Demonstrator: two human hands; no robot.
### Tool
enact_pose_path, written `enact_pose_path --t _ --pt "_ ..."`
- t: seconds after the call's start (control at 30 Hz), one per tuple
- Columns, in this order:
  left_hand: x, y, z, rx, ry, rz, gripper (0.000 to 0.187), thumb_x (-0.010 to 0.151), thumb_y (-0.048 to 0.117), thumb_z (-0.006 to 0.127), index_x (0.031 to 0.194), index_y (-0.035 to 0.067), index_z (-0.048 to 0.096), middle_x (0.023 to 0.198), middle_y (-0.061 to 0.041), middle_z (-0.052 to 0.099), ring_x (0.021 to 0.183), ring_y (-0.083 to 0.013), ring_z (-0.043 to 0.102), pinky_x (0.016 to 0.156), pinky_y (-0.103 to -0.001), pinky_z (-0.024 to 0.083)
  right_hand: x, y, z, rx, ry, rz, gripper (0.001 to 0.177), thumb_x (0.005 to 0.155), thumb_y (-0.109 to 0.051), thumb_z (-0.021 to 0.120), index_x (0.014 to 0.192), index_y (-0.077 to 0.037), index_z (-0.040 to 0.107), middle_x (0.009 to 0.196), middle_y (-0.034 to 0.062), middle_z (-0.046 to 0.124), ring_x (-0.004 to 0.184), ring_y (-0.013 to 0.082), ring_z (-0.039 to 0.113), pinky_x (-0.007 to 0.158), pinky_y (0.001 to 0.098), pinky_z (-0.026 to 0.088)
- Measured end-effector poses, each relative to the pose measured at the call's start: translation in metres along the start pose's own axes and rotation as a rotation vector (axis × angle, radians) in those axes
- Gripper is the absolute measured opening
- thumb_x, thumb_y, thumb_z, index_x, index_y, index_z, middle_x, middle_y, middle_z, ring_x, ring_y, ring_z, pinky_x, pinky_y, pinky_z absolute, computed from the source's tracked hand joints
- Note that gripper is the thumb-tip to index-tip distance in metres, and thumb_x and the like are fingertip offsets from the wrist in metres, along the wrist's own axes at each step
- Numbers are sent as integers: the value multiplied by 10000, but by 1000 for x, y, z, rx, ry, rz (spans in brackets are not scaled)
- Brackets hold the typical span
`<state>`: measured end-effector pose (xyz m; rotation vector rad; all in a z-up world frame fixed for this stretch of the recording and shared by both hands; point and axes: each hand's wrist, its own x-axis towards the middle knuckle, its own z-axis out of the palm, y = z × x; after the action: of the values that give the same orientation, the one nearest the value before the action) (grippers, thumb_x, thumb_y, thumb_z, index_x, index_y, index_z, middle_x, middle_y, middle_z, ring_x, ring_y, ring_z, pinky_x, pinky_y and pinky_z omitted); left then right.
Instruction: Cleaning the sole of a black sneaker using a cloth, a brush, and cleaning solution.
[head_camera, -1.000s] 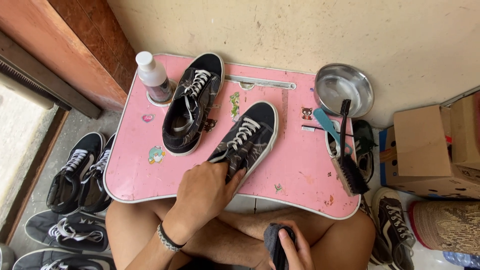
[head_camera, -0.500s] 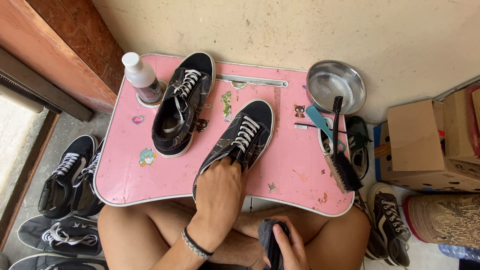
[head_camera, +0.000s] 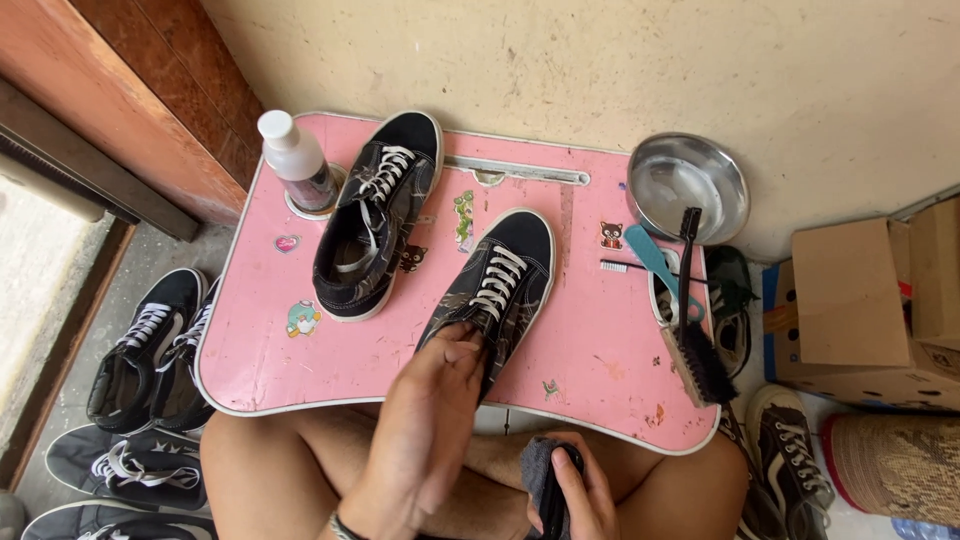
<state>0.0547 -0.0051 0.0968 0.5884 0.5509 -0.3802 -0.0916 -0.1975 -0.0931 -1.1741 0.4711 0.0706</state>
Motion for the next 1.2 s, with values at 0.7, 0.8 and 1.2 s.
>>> enact_pose_path --t 0.7,0.8,1.2 --pt "10 -52 1 -394 131 131 200 1159 174 622 1184 -23 641 1006 -90 552 960 -208 552 971 -377 475 12 35 -54 187 -109 -54 423 1129 -229 520 1359 112 620 789 324 713 464 300 592 404 449 503" --pt "2 -62 -16 -166 -201 448 306 1108 74 615 1242 -135 794 1324 -219 819 1237 -255 715 1152 -424 493 18 21 -64 368 -335 -136 419 1188 -200 452 1497 70 537 822 305 665 543 265 566 382 396 447" --pt "15 -83 -82 1109 -109 725 245 953 326 871 1086 127 924 816 61 906 544 -46 672 450 -235 525 -3 -115 14 -211 24 -287 363 1063 -148 569 1330 89 639 839 263 759 550 255 653 500 364 488"
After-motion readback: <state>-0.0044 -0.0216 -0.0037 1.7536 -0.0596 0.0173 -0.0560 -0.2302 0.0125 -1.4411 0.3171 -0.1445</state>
